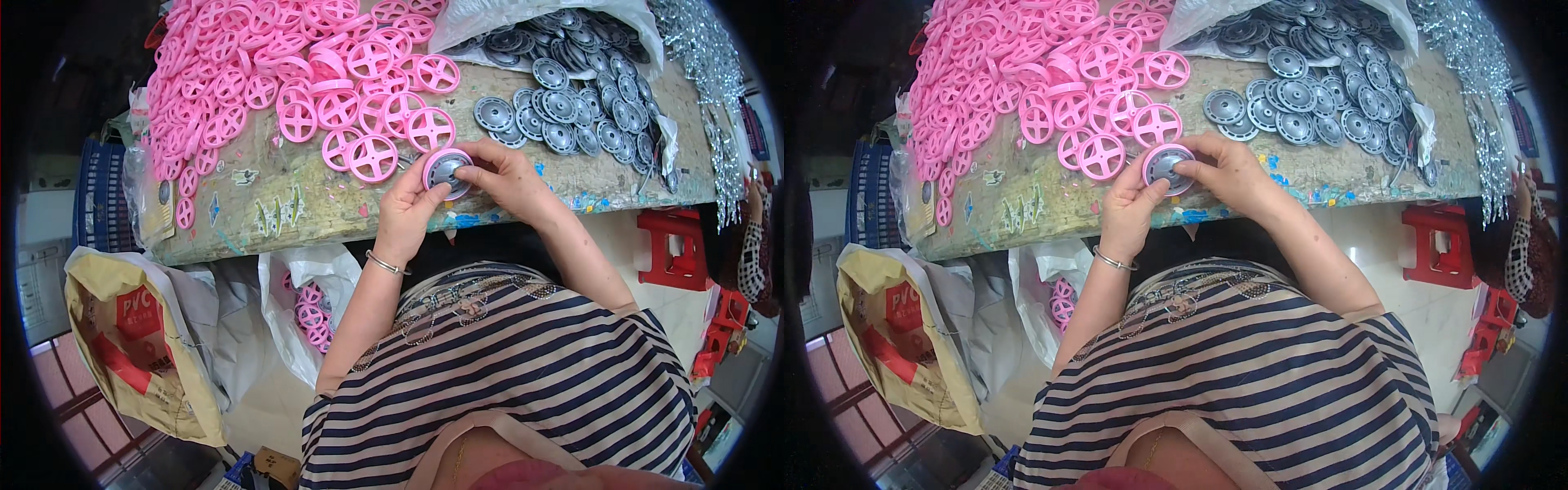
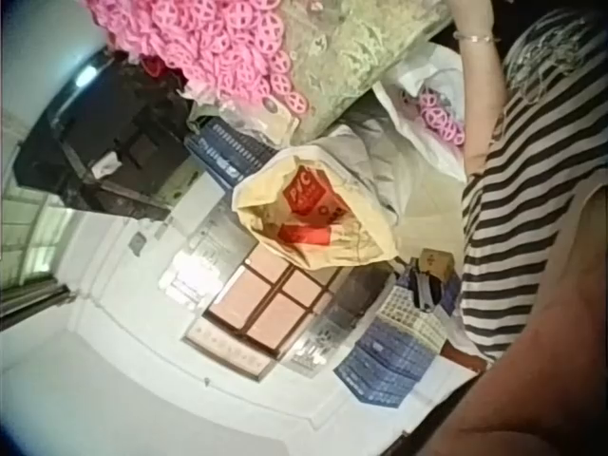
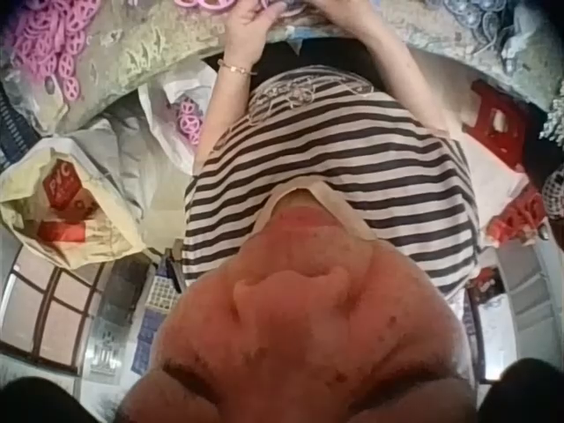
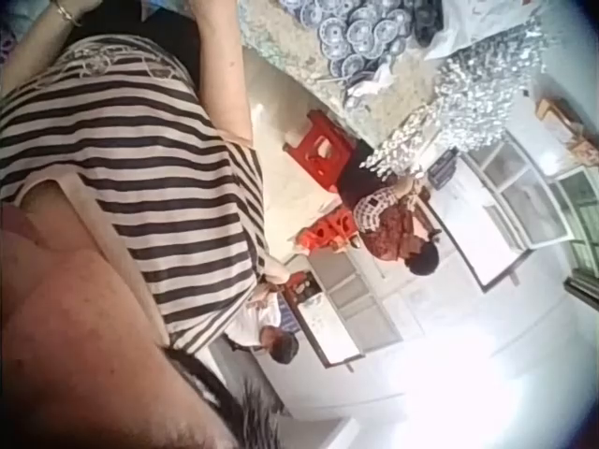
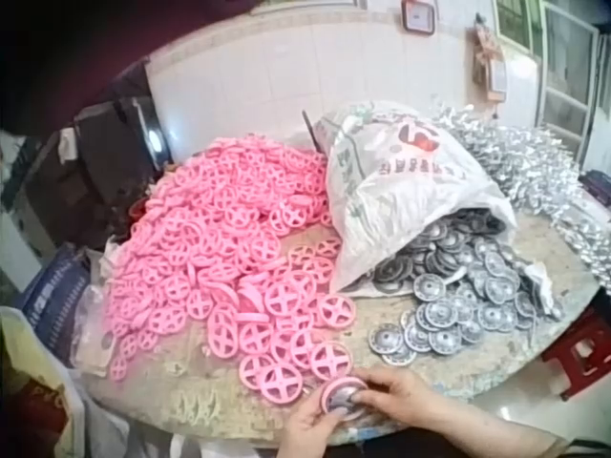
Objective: Assembling small plastic and metal components for toys on a workshop workbench.
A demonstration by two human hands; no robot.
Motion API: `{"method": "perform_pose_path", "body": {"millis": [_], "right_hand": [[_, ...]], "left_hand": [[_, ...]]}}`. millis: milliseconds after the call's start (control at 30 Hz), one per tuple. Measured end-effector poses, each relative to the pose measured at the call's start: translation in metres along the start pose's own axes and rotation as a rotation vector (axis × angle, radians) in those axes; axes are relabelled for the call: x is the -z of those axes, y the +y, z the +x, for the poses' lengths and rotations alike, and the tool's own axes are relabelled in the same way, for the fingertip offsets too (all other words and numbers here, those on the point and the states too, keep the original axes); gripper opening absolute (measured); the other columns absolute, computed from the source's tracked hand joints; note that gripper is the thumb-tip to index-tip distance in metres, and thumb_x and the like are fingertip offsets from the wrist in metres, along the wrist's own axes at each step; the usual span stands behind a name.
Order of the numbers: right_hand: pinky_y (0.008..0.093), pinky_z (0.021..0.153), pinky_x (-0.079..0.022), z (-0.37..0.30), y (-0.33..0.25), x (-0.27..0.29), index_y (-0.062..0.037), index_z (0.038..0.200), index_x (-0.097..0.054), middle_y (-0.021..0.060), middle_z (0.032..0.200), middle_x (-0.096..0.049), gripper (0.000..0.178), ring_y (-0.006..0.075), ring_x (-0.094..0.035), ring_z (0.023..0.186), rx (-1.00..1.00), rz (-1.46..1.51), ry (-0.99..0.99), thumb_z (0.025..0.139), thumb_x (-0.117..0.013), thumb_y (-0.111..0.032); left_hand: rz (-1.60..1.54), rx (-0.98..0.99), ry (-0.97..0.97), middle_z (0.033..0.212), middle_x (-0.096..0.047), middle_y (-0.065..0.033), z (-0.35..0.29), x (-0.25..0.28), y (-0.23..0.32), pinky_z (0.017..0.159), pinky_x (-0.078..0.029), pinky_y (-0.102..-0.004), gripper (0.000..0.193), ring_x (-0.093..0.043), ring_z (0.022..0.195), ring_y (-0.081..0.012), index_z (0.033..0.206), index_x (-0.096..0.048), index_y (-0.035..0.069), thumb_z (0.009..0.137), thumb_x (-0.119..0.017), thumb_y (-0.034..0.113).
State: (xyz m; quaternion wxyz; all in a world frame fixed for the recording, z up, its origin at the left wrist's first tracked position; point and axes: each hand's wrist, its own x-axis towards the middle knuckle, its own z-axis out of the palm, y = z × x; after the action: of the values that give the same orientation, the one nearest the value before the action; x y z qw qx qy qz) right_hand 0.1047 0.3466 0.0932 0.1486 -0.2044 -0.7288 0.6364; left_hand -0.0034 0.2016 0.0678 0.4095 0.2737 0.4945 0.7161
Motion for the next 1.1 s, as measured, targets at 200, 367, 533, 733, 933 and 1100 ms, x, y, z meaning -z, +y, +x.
{"method": "perform_pose_path", "body": {"millis": [200,367,533,733,933,1100], "right_hand": [[0.0231,0.068,-0.049,0.003,-0.007,-0.003,-0.0016,0.102,-0.060,0.0004,0.085,-0.061,0.019,0.0068,-0.057,0.077,0.025,-0.205,-0.022,0.086,-0.066,-0.009],[0.0226,0.068,-0.049,-0.001,-0.012,-0.011,-0.0016,0.115,-0.056,0.0012,0.091,-0.061,0.030,0.0066,-0.057,0.077,-0.085,0.134,-0.052,0.089,-0.063,-0.014],[0.0348,0.085,-0.046,0.011,-0.014,-0.006,-0.0013,0.130,-0.046,0.0167,0.128,-0.046,0.062,0.0263,-0.052,0.105,0.298,-0.565,0.038,0.080,-0.072,-0.027],[0.0427,0.097,-0.038,0.040,0.004,-0.015,0.0000,0.132,-0.043,0.0203,0.132,-0.044,0.076,0.0395,-0.046,0.110,0.466,-0.791,0.103,0.070,-0.077,-0.029],[0.0434,0.096,-0.038,0.046,0.009,-0.013,-0.0015,0.133,-0.043,0.0201,0.125,-0.050,0.076,0.0380,-0.046,0.110,0.460,-0.794,0.055,0.070,-0.077,-0.028],[0.0431,0.097,-0.037,0.042,0.008,-0.016,-0.0022,0.134,-0.043,0.0218,0.127,-0.049,0.075,0.0376,-0.047,0.111,0.467,-0.795,0.093,0.074,-0.074,-0.033]], "left_hand": [[0.053,-0.021,0.071,0.115,-0.059,-0.0050,-0.001,0.000,-0.003,0.089,-0.046,-0.0237,0.042,-0.056,0.101,-0.0094,0.131,-0.048,-0.001,0.090,-0.056,0.000],[-0.115,0.022,0.148,0.112,-0.060,-0.0047,-0.013,0.002,0.004,0.085,-0.047,-0.0247,0.032,-0.057,0.096,-0.0097,0.127,-0.051,0.000,0.096,-0.051,0.010],[0.284,-0.197,0.660,0.104,-0.061,-0.0059,-0.062,0.031,0.032,0.083,-0.045,-0.0255,0.028,-0.057,0.093,-0.0118,0.114,-0.057,-0.002,0.100,-0.044,0.018],[0.803,-0.120,0.823,0.100,-0.060,-0.0051,-0.187,0.132,0.027,0.083,-0.046,-0.0261,0.028,-0.056,0.091,-0.0124,0.107,-0.059,-0.004,0.099,-0.045,0.019],[0.717,-0.050,1.058,0.104,-0.061,-0.0072,-0.210,0.124,0.020,0.085,-0.045,-0.0274,0.029,-0.056,0.094,-0.0138,0.108,-0.060,-0.004,0.099,-0.045,0.019],[0.627,-0.139,1.062,0.108,-0.060,-0.0066,-0.157,0.088,0.017,0.087,-0.045,-0.0271,0.030,-0.056,0.097,-0.0132,0.116,-0.056,-0.003,0.099,-0.045,0.018]]}}
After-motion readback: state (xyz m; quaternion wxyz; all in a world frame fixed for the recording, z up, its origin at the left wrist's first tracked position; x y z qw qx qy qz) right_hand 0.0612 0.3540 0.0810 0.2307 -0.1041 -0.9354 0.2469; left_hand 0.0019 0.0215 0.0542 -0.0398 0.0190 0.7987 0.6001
